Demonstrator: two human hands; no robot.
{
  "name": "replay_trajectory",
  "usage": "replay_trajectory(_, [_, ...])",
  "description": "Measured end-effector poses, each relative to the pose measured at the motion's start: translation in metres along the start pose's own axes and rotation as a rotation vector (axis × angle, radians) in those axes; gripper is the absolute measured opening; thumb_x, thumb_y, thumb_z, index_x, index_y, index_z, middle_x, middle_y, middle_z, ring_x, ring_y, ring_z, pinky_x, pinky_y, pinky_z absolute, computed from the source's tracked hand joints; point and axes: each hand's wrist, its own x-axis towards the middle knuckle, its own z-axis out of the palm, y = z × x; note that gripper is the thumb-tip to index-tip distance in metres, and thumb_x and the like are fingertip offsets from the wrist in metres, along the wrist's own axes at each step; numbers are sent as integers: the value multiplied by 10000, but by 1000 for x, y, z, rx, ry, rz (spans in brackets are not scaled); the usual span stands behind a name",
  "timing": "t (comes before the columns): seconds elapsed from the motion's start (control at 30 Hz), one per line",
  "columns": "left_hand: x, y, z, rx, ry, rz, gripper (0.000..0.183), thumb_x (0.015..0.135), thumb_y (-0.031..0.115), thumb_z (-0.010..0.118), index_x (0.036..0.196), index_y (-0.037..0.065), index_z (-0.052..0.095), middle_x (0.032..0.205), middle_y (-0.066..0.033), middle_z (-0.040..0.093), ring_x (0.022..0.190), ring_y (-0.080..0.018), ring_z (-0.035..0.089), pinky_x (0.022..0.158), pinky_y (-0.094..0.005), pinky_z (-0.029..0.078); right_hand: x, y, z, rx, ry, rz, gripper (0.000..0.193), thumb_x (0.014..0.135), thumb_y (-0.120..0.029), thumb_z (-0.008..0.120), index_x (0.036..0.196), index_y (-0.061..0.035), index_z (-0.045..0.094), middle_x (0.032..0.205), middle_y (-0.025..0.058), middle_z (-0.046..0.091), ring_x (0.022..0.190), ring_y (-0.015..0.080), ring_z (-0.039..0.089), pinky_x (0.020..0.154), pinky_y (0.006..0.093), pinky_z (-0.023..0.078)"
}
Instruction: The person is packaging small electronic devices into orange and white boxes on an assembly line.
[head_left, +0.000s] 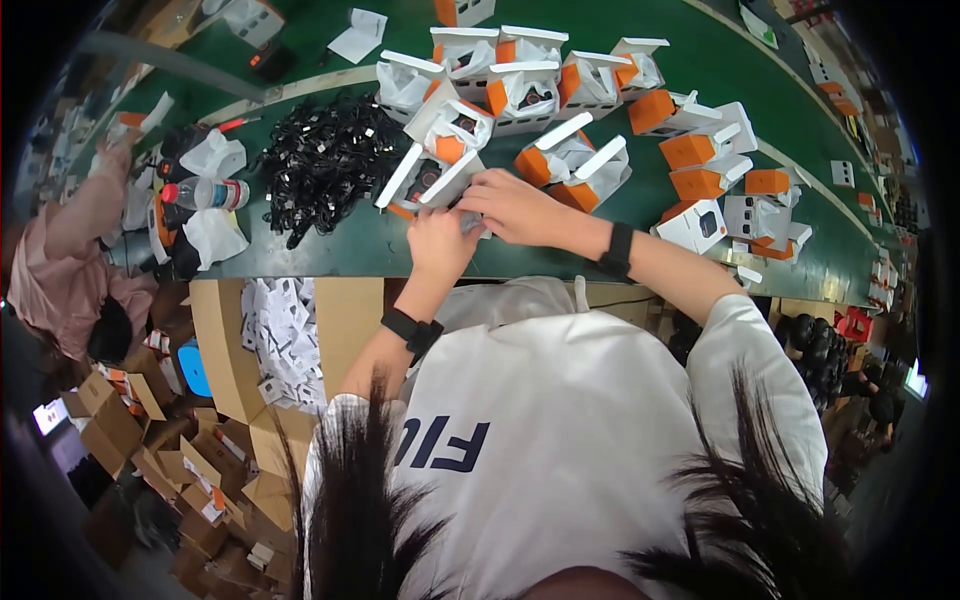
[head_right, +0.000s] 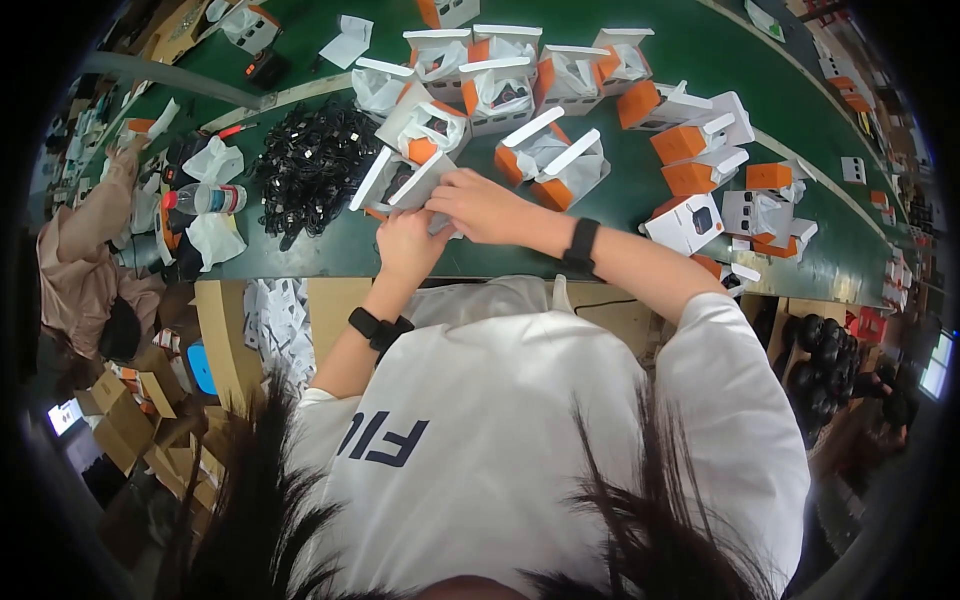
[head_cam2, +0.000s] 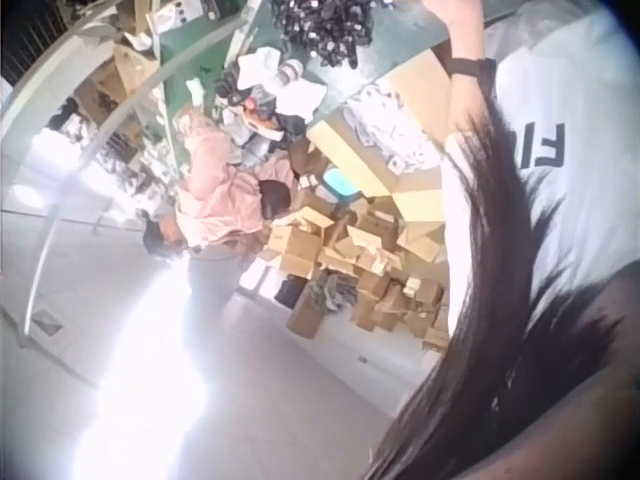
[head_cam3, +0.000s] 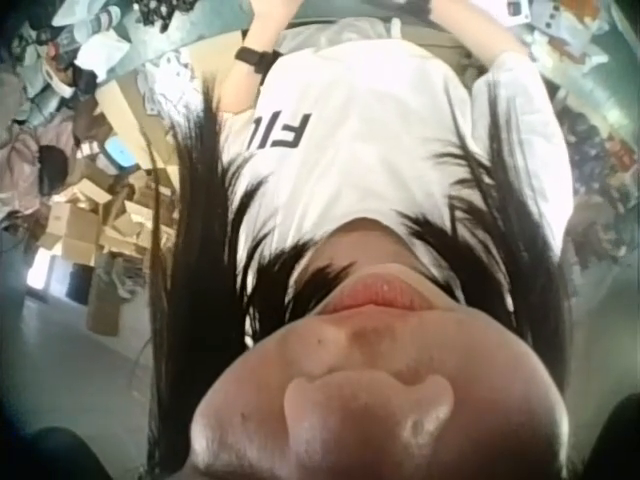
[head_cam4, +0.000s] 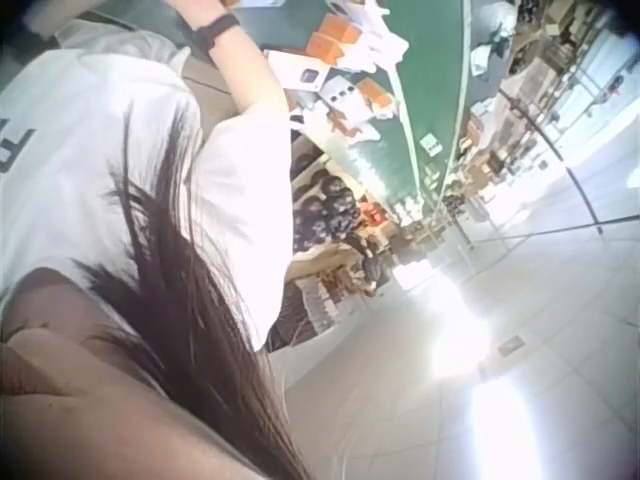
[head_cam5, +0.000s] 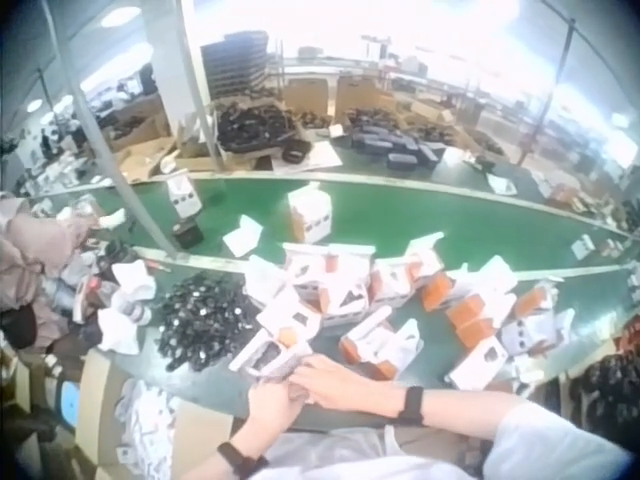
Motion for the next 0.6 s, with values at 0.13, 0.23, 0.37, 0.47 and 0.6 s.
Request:
replay_trajectory(0.13, [7,-3,12,-75,100,3,134,682,224,665,694,91,665,673,-102,628,660,-288,603,578,-390,481,-27,8,5,-22,279,170,328,698,31,595,1016,-26,538,1035,110,551,1006,279,480,860,349,410])
replay_trajectory(0.23, [14,0,19,-64,-15,-180,99,712,196,622,688,115,673,625,-107,613,614,-302,603,555,-401,477,-34,13,19,214,322,322,294,704,26,611,988,-18,550,1052,108,560,1001,284,490,862,363,409])
replay_trajectory(0.37, [20,5,24,-144,95,-266,107,723,160,590,663,86,637,597,-114,599,579,-309,600,536,-424,471,-29,14,33,55,366,231,250,718,6,589,967,-15,575,1040,113,570,1005,292,496,865,381,410])
replay_trajectory(0.47, [13,-3,16,-334,89,-191,107,717,107,591,797,37,572,716,-165,589,659,-343,588,578,-419,471,-20,14,28,-36,324,167,245,725,-31,585,969,-21,591,1026,115,569,1032,306,490,883,388,402])
replay_trajectory(0.6, [-2,-8,21,-525,131,-53,358,744,133,597,1080,30,529,994,-156,561,896,-314,546,756,-395,452,-17,22,19,91,299,192,303,695,12,608,990,-22,551,1020,131,548,1018,323,494,886,388,398])
